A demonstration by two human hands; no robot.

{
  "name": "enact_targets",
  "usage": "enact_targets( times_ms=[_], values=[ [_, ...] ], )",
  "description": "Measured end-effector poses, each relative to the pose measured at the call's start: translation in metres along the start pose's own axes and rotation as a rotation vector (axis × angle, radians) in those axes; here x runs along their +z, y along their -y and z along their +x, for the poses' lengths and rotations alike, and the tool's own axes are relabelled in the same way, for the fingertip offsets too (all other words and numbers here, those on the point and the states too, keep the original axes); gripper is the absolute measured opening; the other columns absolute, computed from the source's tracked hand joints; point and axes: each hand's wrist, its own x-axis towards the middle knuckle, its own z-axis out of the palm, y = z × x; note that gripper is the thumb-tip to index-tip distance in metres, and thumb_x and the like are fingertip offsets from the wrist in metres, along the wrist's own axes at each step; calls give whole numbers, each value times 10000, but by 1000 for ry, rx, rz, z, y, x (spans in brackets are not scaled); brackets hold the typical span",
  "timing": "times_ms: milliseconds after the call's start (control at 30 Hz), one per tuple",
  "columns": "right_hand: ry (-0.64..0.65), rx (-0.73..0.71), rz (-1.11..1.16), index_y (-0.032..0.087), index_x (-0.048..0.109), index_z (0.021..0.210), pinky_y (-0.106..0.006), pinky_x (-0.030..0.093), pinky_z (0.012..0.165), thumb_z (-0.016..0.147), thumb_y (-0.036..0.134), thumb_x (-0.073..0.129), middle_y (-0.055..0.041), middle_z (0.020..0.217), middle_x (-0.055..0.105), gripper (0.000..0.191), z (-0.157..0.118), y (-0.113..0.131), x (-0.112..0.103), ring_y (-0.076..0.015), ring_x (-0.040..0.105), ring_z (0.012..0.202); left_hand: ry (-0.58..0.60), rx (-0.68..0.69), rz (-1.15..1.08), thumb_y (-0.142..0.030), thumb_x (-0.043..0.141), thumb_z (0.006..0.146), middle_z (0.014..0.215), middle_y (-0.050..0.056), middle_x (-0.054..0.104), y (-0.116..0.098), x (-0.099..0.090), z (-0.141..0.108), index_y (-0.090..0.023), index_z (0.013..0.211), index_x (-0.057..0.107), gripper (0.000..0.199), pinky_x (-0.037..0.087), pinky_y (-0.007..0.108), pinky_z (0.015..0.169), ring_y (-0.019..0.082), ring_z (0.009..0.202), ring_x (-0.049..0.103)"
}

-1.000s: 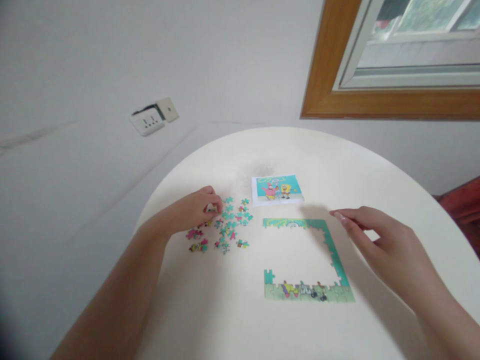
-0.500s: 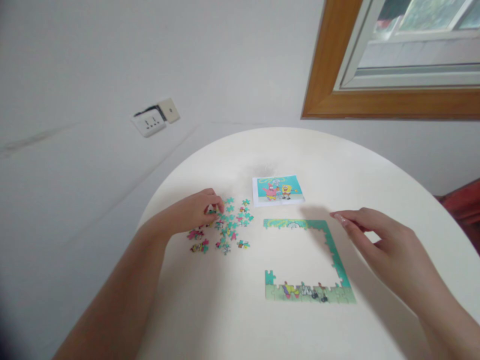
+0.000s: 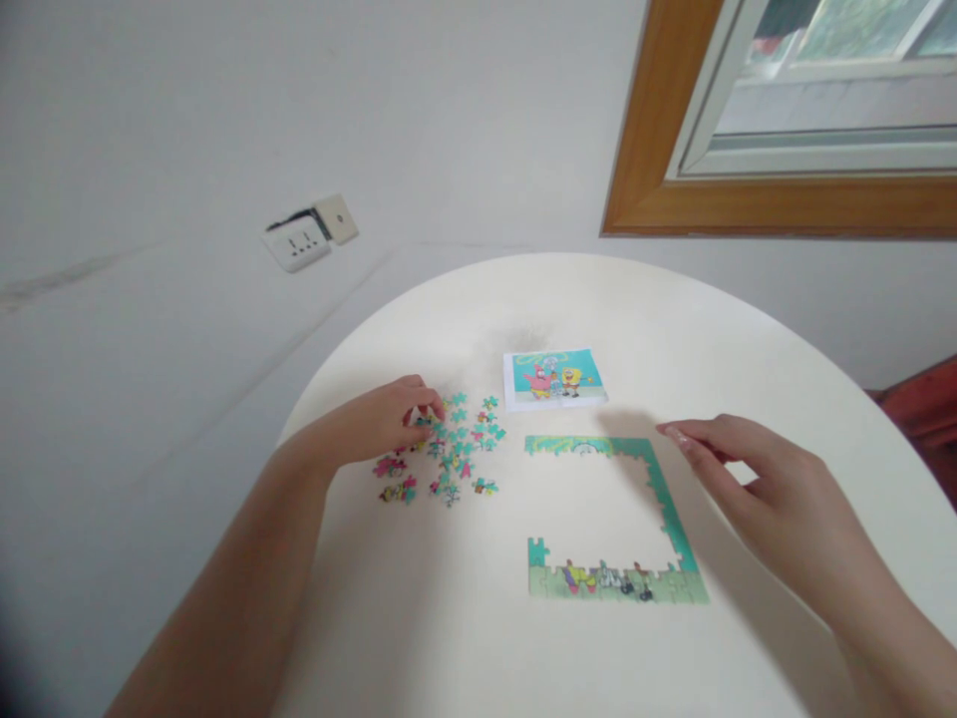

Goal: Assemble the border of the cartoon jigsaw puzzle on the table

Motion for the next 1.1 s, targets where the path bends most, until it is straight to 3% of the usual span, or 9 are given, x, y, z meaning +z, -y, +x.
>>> enact_targets(
  times_ms=[700,1100],
  values=[
    [12,-30,-17,299,776,940,-270,570,560,854,595,559,-35,976,777,377,0,0,-1,-233,703,861,40,-7,-49,-291,572,777,995,58,588,4,0,0,-224,1015,719,287,489,302,724,187,792,599],
    [8,-23,-3,294,778,929,-272,581,550,844,593,564,-37,969,779,377,1,4,-1,-238,711,863,-37,0,-15,-284,581,806,938,50,616,7,-1,0,-204,989,711,239,487,305,771,187,798,602]
  ],
)
